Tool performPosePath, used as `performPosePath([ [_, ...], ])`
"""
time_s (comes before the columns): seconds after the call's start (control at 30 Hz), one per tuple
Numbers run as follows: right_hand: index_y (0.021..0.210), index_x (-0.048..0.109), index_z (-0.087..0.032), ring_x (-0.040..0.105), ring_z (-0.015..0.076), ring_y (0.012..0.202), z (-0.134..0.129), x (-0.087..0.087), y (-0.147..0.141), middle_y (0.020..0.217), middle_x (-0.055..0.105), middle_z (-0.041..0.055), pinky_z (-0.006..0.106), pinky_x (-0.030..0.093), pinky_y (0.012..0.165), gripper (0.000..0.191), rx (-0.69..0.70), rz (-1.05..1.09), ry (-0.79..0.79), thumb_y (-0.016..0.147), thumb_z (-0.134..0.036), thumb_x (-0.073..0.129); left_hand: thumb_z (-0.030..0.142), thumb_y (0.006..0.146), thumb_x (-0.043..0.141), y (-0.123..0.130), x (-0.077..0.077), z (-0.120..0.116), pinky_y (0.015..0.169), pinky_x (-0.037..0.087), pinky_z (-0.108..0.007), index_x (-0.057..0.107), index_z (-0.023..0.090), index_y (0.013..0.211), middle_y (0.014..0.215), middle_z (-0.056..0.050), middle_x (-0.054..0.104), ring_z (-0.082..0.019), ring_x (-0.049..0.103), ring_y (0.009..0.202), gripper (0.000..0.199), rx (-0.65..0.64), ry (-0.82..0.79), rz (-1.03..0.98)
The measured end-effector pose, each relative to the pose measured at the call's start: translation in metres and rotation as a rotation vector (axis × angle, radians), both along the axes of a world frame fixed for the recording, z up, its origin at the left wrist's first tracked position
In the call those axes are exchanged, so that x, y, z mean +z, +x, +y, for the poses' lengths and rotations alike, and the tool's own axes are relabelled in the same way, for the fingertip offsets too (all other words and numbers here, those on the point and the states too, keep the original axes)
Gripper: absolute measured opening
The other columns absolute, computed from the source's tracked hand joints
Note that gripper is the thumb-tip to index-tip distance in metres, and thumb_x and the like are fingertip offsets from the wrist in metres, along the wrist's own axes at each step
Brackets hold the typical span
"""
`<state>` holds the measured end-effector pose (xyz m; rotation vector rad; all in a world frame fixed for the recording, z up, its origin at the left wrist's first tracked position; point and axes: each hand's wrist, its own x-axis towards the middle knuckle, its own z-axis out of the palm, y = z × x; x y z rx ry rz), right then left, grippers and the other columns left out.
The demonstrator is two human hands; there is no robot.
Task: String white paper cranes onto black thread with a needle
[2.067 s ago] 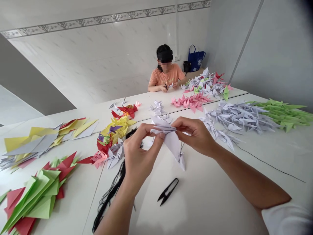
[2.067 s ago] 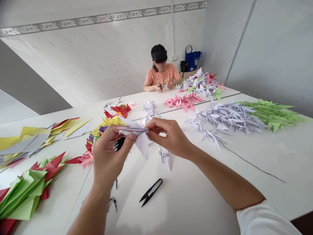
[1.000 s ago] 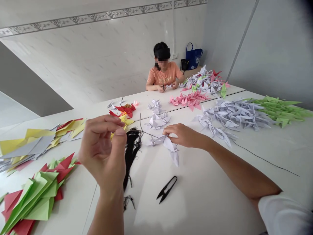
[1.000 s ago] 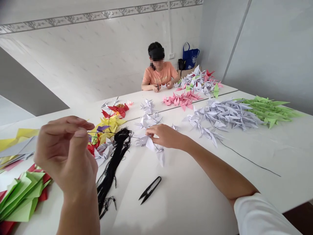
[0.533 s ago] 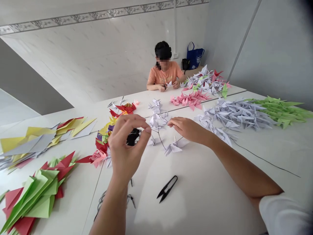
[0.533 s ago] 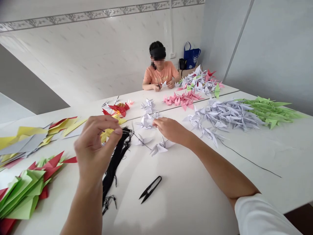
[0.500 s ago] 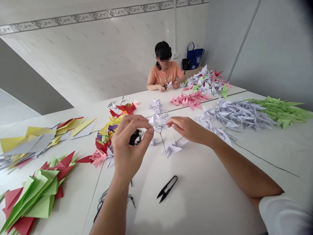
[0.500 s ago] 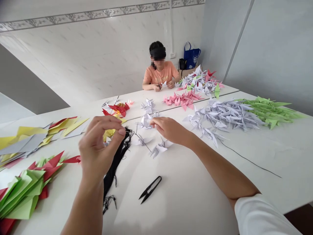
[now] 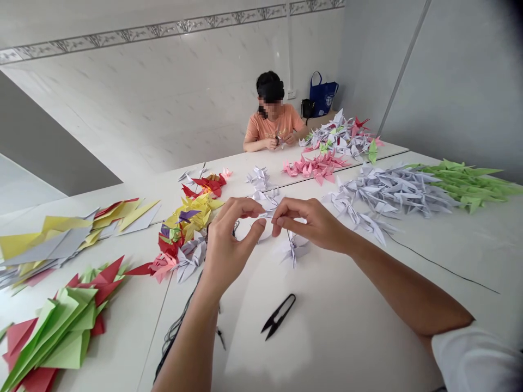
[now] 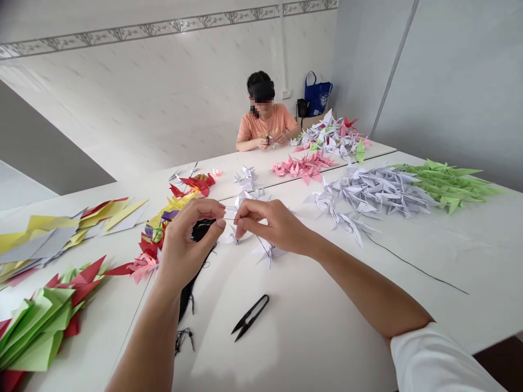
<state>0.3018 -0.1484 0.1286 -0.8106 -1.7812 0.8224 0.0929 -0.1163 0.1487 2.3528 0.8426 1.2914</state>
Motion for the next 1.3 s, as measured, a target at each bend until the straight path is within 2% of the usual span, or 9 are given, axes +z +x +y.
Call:
performPosePath([
  [0.1,0.095,0.071,-0.020,0.068,0.0159,0.094,0.004,0.000,0.006,0.097,0.071,0.0040,0.029,0.056,0.086,0.012,-0.098,0.040,0.113,0.098,-0.027,0.063,0.033,0.096,0.057,-0.005,-0.012,0.018,0.074,0.049,-0.029,0.052,0.026,0.118,0.112,-0.002,0.068,-0.016,0.067,0.085,0.024,0.159,-0.185,0.287],
  [0.2,0.095,0.075,-0.021,0.066,0.0142,0.091,0.005,0.003,0.011,0.096,0.068,0.0032,0.026,0.057,0.083,0.010,-0.166,0.054,0.196,0.096,-0.024,0.065,0.041,0.096,0.054,-0.007,-0.037,0.040,0.070,0.045,-0.032,0.049,0.026,0.125,0.107,-0.004,0.071,-0.022,0.069,0.083,0.034,0.389,-0.242,0.665],
  [0.37,0.098,0.071,-0.020,0.066,0.0142,0.090,0.003,0.006,0.012,0.097,0.070,0.0028,0.029,0.057,0.086,0.007,-0.213,0.072,0.176,0.093,-0.021,0.067,0.039,0.088,0.064,-0.005,-0.088,0.070,0.076,0.046,-0.038,0.061,0.019,0.107,0.095,-0.011,0.072,-0.034,0.070,0.089,0.028,0.449,-0.306,0.743],
  [0.47,0.092,0.067,-0.019,0.065,0.0139,0.085,0.003,0.005,0.012,0.092,0.069,0.0016,0.030,0.057,0.085,0.001,-0.222,0.040,0.158,0.092,-0.020,0.067,0.021,0.082,0.063,-0.007,-0.100,0.079,0.079,0.045,-0.039,0.063,0.019,0.102,0.087,-0.010,0.072,-0.034,0.069,0.088,0.020,0.427,-0.344,0.673],
  [0.57,0.090,0.065,-0.020,0.063,0.0141,0.085,0.005,0.005,0.011,0.091,0.067,0.0013,0.028,0.056,0.081,0.004,-0.232,-0.007,0.197,0.092,-0.017,0.063,0.015,0.079,0.061,-0.012,-0.092,0.083,0.081,0.045,-0.037,0.063,0.023,0.105,0.084,-0.005,0.072,-0.028,0.068,0.084,0.027,0.379,-0.371,0.505],
  [0.67,0.089,0.065,-0.020,0.062,0.0137,0.084,0.008,0.003,0.010,0.091,0.065,0.0014,0.027,0.055,0.077,0.007,-0.246,-0.043,0.224,0.092,-0.015,0.061,0.023,0.080,0.063,-0.017,-0.072,0.082,0.080,0.046,-0.033,0.057,0.025,0.116,0.085,-0.001,0.070,-0.020,0.065,0.078,0.036,0.276,-0.411,0.246],
  [0.87,0.089,0.066,-0.019,0.061,0.0130,0.078,0.007,0.001,0.005,0.086,0.065,0.0012,0.026,0.052,0.074,0.011,-0.268,-0.137,0.267,0.092,-0.011,0.060,0.035,0.080,0.066,-0.012,-0.032,0.053,0.075,0.052,-0.027,0.057,0.020,0.118,0.089,-0.002,0.064,-0.014,0.061,0.075,0.042,-0.009,-0.572,-0.258],
  [1.03,0.088,0.066,-0.019,0.060,0.0128,0.078,0.001,0.002,0.002,0.085,0.064,0.0010,0.026,0.050,0.073,0.014,-0.322,-0.158,0.387,0.093,-0.009,0.059,0.022,0.071,0.076,-0.004,-0.011,0.028,0.071,0.050,-0.022,0.066,0.021,0.112,0.091,-0.001,0.063,-0.011,0.058,0.076,0.042,-0.146,-0.678,-0.447],
  [1.3,0.087,0.064,-0.021,0.061,0.0145,0.077,-0.006,0.008,0.000,0.083,0.064,0.0014,0.029,0.051,0.072,0.015,-0.361,-0.149,0.448,0.094,-0.011,0.057,0.013,0.069,0.078,-0.005,-0.004,0.022,0.069,0.051,-0.018,0.071,0.022,0.102,0.106,-0.001,0.059,-0.009,0.055,0.080,0.035,-0.212,-0.690,-0.526],
])
